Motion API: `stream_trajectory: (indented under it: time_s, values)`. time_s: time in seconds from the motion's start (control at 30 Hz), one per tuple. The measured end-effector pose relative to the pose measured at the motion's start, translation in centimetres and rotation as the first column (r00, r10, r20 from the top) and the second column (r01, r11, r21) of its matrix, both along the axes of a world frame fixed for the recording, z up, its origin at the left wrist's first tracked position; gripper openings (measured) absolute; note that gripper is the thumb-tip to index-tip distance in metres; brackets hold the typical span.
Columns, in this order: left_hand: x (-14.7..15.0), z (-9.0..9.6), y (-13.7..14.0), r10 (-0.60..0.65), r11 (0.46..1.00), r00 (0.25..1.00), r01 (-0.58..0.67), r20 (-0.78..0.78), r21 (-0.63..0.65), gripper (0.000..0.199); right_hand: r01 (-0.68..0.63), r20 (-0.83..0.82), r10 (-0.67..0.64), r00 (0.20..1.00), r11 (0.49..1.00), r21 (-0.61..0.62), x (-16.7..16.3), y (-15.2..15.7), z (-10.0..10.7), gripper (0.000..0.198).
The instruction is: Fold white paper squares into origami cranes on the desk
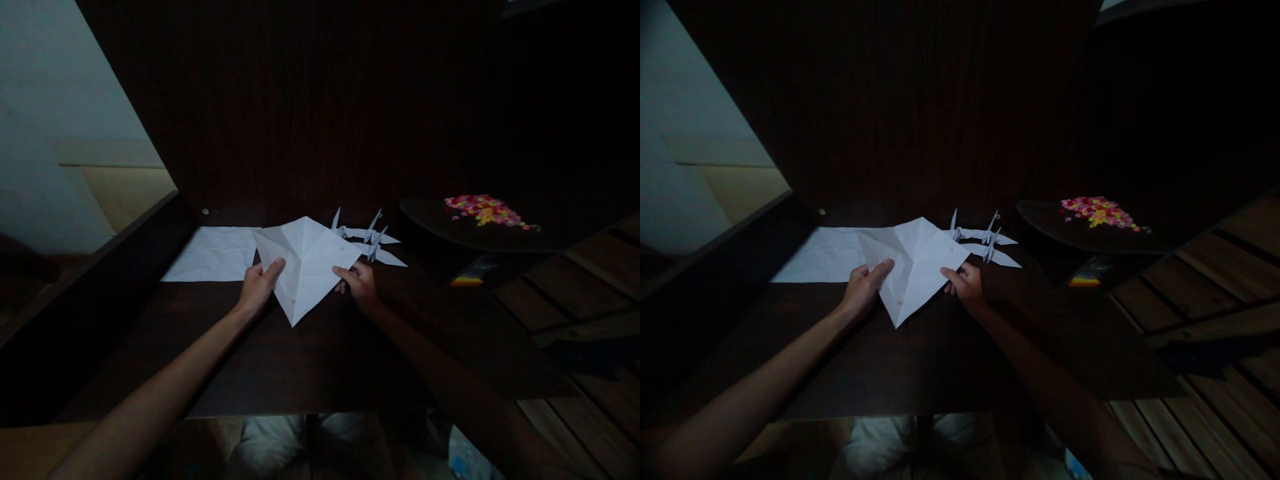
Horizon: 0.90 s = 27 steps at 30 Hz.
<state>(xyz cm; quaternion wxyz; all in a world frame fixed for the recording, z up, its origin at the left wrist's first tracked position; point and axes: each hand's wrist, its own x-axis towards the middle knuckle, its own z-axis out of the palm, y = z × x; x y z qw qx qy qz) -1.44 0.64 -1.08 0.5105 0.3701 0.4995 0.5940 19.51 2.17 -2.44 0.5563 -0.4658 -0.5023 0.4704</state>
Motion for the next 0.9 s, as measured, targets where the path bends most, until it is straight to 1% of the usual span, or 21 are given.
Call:
stream_trajectory:
  time_s: [0.1,0.2,0.3,0.37,0.43,0.5,0.57,0.6,0.67,0.73,0.83,0.9]
  values:
    - [0.1,0.0,-0.2,-0.040,0.999,0.998,0.040,-0.052,-0.004,0.041,0.056,0.012,-0.056,0.998,0.998,0.035,-0.3,-0.1,0.0,0.025]
    - [0.1,0.0,-0.3,-0.047,0.999,0.990,0.044,-0.137,-0.022,0.045,0.060,-0.006,-0.059,0.998,0.996,0.059,-0.6,-0.3,0.1,0.036]
    - [-0.2,0.0,-0.3,-0.006,1.000,0.969,0.001,-0.246,-0.021,0.048,0.062,-0.001,-0.062,0.998,0.997,0.051,-0.7,-0.3,0.0,0.038]
    - [-0.4,0.1,-0.1,0.031,0.999,0.949,-0.034,-0.313,-0.004,0.048,0.067,0.010,-0.068,0.998,0.996,0.060,-0.7,-0.3,-0.1,0.033]
    - [-0.8,0.1,0.2,0.055,0.999,0.933,-0.051,-0.357,0.020,0.049,0.011,0.022,-0.012,1.000,0.999,0.053,-0.5,-0.2,-0.2,0.027]
    - [-1.2,0.2,0.5,0.068,0.997,0.926,-0.055,-0.371,0.045,0.049,-0.098,-0.001,0.098,0.995,0.994,0.043,-0.2,-0.1,-0.2,0.027]
    - [-1.5,0.3,0.8,0.080,0.996,0.930,-0.065,-0.360,0.053,0.049,-0.182,-0.088,0.185,0.979,0.983,0.039,0.0,0.0,-0.1,0.028]
    - [-1.7,0.4,0.9,0.079,0.996,0.935,-0.064,-0.347,0.055,0.049,-0.196,-0.154,0.199,0.968,0.980,0.035,0.1,0.0,0.0,0.029]
    - [-1.8,0.5,1.0,0.067,0.997,0.951,-0.052,-0.302,0.057,0.046,-0.202,-0.284,0.195,0.939,0.979,0.004,0.4,0.1,0.3,0.036]
    - [-1.8,0.7,1.0,0.046,0.998,0.972,-0.033,-0.230,0.059,0.044,-0.194,-0.374,0.169,0.912,0.981,-0.028,0.7,0.3,0.5,0.047]
    - [-1.7,1.1,0.9,-0.002,0.999,0.994,0.006,-0.105,0.033,0.041,-0.174,-0.405,0.136,0.904,0.983,-0.058,1.0,0.6,0.7,0.062]
    - [-1.6,1.4,0.7,-0.048,0.999,0.998,0.048,-0.038,0.005,0.040,-0.158,-0.364,0.117,0.924,0.984,-0.085,1.2,0.9,0.7,0.064]
